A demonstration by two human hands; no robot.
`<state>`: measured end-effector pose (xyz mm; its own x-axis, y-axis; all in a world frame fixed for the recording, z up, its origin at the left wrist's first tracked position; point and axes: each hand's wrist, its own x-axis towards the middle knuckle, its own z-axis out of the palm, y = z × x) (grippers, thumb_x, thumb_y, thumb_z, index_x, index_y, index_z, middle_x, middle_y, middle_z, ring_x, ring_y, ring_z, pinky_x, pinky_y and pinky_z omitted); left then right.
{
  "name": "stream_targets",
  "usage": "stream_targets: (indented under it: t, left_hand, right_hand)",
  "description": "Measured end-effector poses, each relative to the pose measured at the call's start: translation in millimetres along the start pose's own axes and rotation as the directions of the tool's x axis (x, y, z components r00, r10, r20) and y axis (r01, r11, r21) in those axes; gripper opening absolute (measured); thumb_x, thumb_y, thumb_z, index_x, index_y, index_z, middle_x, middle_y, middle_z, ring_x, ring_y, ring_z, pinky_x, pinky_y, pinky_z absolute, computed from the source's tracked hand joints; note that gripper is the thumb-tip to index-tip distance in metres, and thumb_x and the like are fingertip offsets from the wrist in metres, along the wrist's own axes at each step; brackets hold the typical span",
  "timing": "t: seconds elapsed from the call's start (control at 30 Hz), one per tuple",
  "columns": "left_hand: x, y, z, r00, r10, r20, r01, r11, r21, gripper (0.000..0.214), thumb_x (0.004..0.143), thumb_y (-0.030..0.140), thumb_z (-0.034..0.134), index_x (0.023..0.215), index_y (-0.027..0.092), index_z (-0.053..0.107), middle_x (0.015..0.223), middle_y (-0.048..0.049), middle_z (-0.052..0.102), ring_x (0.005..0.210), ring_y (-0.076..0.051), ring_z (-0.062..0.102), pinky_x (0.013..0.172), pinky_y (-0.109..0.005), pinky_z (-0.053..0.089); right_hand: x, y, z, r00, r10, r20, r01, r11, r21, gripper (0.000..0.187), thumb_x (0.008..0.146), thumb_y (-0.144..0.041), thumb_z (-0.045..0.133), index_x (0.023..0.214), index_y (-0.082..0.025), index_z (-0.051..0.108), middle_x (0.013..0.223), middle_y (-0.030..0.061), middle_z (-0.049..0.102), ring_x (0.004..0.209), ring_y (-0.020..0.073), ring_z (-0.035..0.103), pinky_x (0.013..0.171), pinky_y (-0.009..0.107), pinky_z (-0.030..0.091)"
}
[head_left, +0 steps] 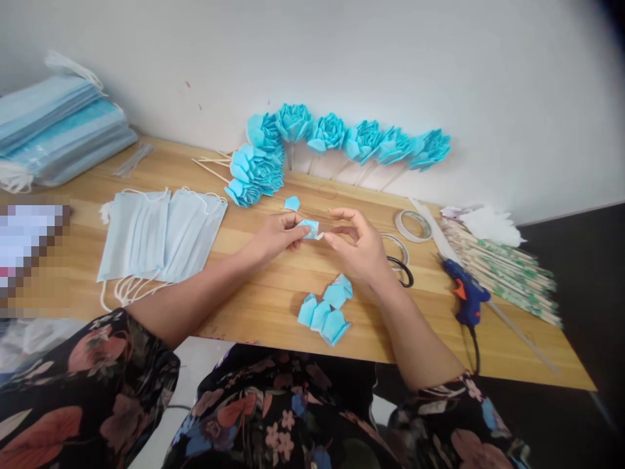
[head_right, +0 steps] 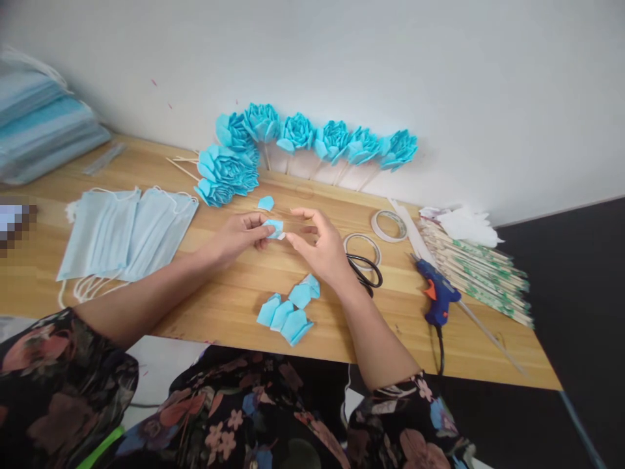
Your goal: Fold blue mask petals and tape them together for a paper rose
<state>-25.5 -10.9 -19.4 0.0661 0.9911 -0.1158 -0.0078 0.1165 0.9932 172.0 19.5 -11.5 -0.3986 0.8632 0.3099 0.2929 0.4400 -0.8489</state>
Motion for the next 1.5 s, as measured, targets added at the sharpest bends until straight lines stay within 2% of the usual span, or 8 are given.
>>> stream_targets:
  t: [0.13, 0.3, 0.5, 0.63, 0.93, 1.1, 1.3, 1.5]
  left_hand:
    - [0, 1, 1.6, 1.000, 0.005, 0.004, -0.005, 1.000, 0.012, 0.014, 0.083, 0.020, 0.065, 0.072, 0.015, 0.059, 0.057, 0.0041, 0.055, 0.053, -0.007, 0.050, 0.054, -0.020, 0.037]
    - [-1, 3, 1.9, 1.000, 0.002, 0.011, -0.002, 1.000, 0.028, 0.013, 0.082, 0.021, 0.065, 0.072, 0.015, 0.059, 0.058, 0.0038, 0.056, 0.053, -0.008, 0.051, 0.053, -0.020, 0.038]
    - [0, 2, 0.8, 1.000, -0.003, -0.014, 0.003, 1.000, -0.009, 0.014, 0.082, 0.020, 0.065, 0.071, 0.015, 0.059, 0.056, 0.0040, 0.055, 0.051, -0.007, 0.050, 0.053, -0.020, 0.038]
    - [-2, 3, 1.2, 1.000, -0.016, 0.014, 0.016, 1.000, -0.026, 0.015, 0.080, 0.023, 0.067, 0.071, 0.015, 0.059, 0.055, 0.0029, 0.057, 0.052, -0.008, 0.052, 0.052, -0.020, 0.039]
    - [-4, 8, 4.9, 0.996, -0.083, 0.016, 0.084, 0.996, -0.038, 0.018, 0.083, 0.016, 0.064, 0.066, 0.014, 0.058, 0.052, 0.0028, 0.056, 0.050, -0.007, 0.051, 0.052, -0.018, 0.039]
    - [-4, 8, 5.6, 0.994, -0.104, 0.029, 0.105, 0.993, -0.047, 0.018, 0.084, 0.016, 0.064, 0.068, 0.014, 0.059, 0.052, 0.0027, 0.057, 0.049, -0.007, 0.052, 0.051, -0.018, 0.040]
    - [-5, 10, 5.4, 0.991, -0.124, 0.042, 0.127, 0.989, -0.071, 0.018, 0.084, 0.015, 0.064, 0.067, 0.014, 0.059, 0.051, 0.0024, 0.058, 0.049, -0.007, 0.052, 0.052, -0.018, 0.040]
    - [-6, 9, 4.6, 0.992, -0.120, 0.047, 0.124, 0.988, -0.092, 0.018, 0.083, 0.016, 0.064, 0.066, 0.014, 0.059, 0.052, 0.0018, 0.058, 0.049, -0.007, 0.052, 0.052, -0.019, 0.038]
  right_hand:
    - [-2, 1, 2, 1.000, -0.014, 0.022, 0.014, 1.000, -0.020, 0.046, 0.083, -0.026, 0.071, 0.128, -0.031, 0.060, 0.123, 0.0036, 0.072, 0.116, 0.0230, 0.066, 0.097, 0.045, 0.056]
    - [-3, 2, 1, 0.999, -0.034, 0.009, 0.034, 0.998, -0.061, 0.046, 0.086, -0.026, 0.069, 0.131, -0.030, 0.059, 0.114, 0.0021, 0.075, 0.105, 0.0203, 0.070, 0.096, 0.043, 0.056]
    - [-3, -2, -1, 0.990, -0.136, -0.041, 0.127, 0.975, -0.184, 0.015, 0.092, -0.026, 0.061, 0.102, -0.025, 0.072, 0.097, 0.0015, 0.076, 0.090, 0.0182, 0.070, 0.085, 0.036, 0.055]
    - [-5, -5, 1, 0.971, -0.222, -0.086, 0.190, 0.941, -0.280, 0.012, 0.093, -0.024, 0.060, 0.089, -0.025, 0.072, 0.088, 0.0011, 0.075, 0.081, 0.0190, 0.068, 0.080, 0.037, 0.053]
    - [-6, -3, 5, 0.828, -0.559, -0.045, 0.454, 0.716, -0.530, 0.017, 0.092, -0.015, 0.060, 0.095, -0.028, 0.071, 0.085, 0.0036, 0.074, 0.080, 0.0225, 0.066, 0.073, 0.041, 0.051]
    - [-6, -2, 6, 0.752, -0.659, 0.017, 0.547, 0.610, -0.573, 0.019, 0.094, -0.013, 0.059, 0.100, -0.027, 0.070, 0.086, 0.0041, 0.072, 0.081, 0.0212, 0.064, 0.072, 0.038, 0.050]
    - [-6, 2, 9, 0.817, -0.575, 0.049, 0.483, 0.636, -0.601, 0.017, 0.096, -0.019, 0.058, 0.096, -0.029, 0.072, 0.087, 0.0042, 0.073, 0.083, 0.0219, 0.064, 0.073, 0.041, 0.049]
    - [-6, 4, 9, 0.812, -0.580, 0.060, 0.506, 0.649, -0.568, 0.017, 0.096, -0.018, 0.058, 0.098, -0.029, 0.072, 0.088, 0.0049, 0.073, 0.083, 0.0222, 0.064, 0.074, 0.041, 0.049]
